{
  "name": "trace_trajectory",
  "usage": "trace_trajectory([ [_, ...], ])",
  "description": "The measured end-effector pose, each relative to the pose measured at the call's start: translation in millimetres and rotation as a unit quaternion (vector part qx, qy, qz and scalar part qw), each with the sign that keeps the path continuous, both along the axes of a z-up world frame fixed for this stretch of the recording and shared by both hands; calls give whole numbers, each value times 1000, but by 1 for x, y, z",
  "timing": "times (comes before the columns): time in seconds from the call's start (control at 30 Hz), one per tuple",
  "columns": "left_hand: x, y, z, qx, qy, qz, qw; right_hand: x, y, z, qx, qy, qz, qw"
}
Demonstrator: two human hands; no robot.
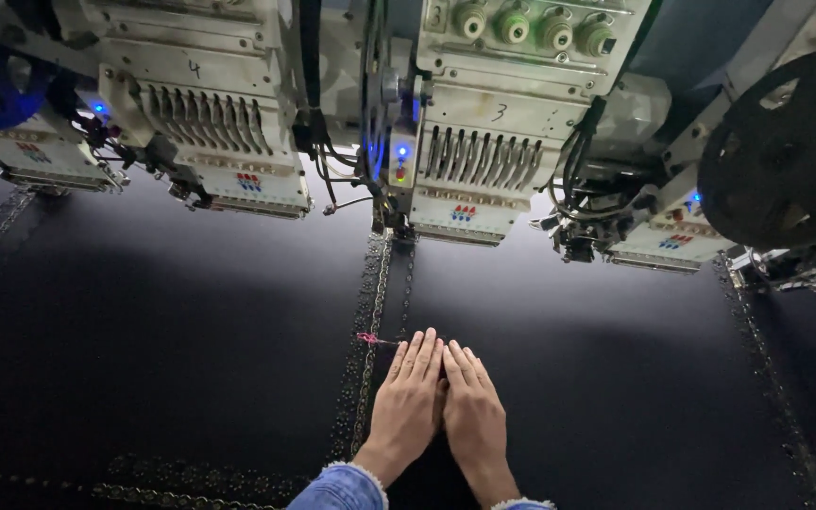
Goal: The person threads multiple industrial embroidery machines by hand, guiding thread through the needle area and tension mechanisms. They move along the row of machines, adjusting the thread path and occasionally smoothing the black fabric beneath the needles.
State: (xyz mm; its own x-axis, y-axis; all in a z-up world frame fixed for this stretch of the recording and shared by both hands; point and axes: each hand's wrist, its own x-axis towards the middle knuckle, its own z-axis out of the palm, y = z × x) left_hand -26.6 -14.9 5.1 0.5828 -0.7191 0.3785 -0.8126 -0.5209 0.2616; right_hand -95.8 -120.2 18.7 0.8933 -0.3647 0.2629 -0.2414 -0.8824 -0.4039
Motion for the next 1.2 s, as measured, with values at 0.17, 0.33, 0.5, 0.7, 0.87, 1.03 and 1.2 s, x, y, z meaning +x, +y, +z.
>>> trace_trajectory([
  [0.17, -2, -4, 3, -2, 10, -18, 1000, -6, -4, -4, -2, -12, -15, 1000],
  [0.33, -6, -1, 8, -9, 21, -17, 1000, -9, 1, 0, 17, -12, -18, 1000],
  [0.5, -14, 1, 4, -10, 15, -9, 1000, -13, 1, -4, -5, -30, -18, 999],
  [0.7, -25, 6, -1, 24, -39, 30, 999, -20, 6, -5, -11, -13, -15, 1000],
  [0.87, -37, 10, 2, 46, -77, 116, 989, -23, 6, -11, -36, -12, -19, 999],
  [1.03, -33, 20, 5, 34, -85, 192, 977, -27, 13, -15, -53, -31, -25, 998],
  [1.2, -15, 18, -2, 49, -62, 191, 978, -28, 17, -9, -45, -55, -39, 997],
])
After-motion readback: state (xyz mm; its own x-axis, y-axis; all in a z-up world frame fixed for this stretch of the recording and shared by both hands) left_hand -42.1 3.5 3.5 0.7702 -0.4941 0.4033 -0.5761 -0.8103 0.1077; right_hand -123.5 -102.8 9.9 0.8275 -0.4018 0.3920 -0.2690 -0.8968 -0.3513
